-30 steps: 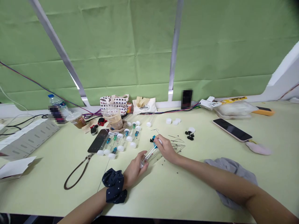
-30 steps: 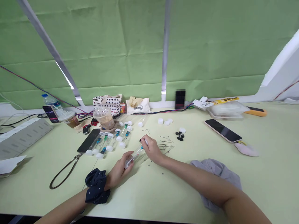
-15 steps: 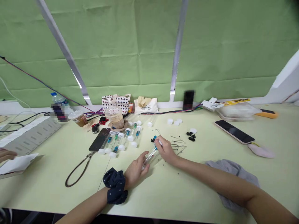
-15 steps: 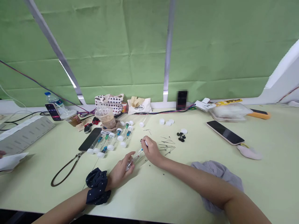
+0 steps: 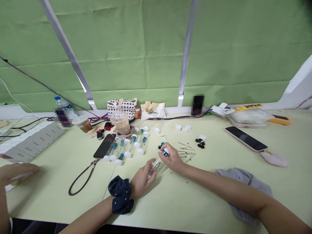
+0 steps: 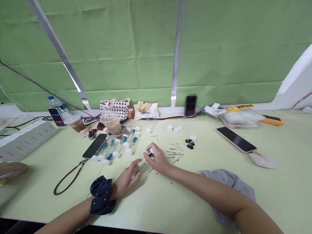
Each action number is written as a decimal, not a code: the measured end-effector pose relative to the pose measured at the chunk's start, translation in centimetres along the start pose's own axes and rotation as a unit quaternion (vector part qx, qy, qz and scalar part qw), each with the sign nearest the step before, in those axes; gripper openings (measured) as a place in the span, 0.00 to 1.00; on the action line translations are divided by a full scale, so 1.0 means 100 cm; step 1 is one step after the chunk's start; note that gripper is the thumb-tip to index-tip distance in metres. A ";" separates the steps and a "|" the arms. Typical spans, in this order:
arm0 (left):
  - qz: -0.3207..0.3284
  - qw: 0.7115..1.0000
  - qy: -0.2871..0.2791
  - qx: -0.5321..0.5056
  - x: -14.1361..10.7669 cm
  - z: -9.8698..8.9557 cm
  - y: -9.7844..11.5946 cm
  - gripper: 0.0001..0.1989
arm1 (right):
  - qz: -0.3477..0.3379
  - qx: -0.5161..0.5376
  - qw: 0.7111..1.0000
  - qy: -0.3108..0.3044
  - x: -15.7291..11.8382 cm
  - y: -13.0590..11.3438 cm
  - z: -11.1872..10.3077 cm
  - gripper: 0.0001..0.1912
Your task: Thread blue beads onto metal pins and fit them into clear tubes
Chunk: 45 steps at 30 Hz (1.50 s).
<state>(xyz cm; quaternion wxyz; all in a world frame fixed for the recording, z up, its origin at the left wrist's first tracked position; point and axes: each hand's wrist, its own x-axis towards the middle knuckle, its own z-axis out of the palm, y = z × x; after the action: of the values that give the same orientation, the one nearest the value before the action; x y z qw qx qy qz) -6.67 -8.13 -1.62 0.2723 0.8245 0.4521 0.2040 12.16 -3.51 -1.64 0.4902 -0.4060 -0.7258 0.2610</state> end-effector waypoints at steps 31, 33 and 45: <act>0.023 0.895 0.091 0.436 0.091 -0.010 -0.012 0.19 | 0.095 -0.236 0.963 0.094 0.061 0.080 -0.097 0.11; 0.012 0.911 0.081 0.404 0.100 -0.012 -0.014 0.18 | 0.115 -0.273 0.952 0.073 0.062 0.082 -0.101 0.10; -0.062 0.940 0.073 0.328 0.194 -0.039 -0.016 0.18 | -0.031 -0.234 0.935 -0.264 0.035 0.040 -0.062 0.24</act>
<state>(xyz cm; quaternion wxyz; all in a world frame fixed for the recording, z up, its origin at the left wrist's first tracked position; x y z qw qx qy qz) -0.09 10.18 2.11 -0.0348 0.8212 0.5628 0.0872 18.51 1.43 -0.62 0.1798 -0.4033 -0.8816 0.1666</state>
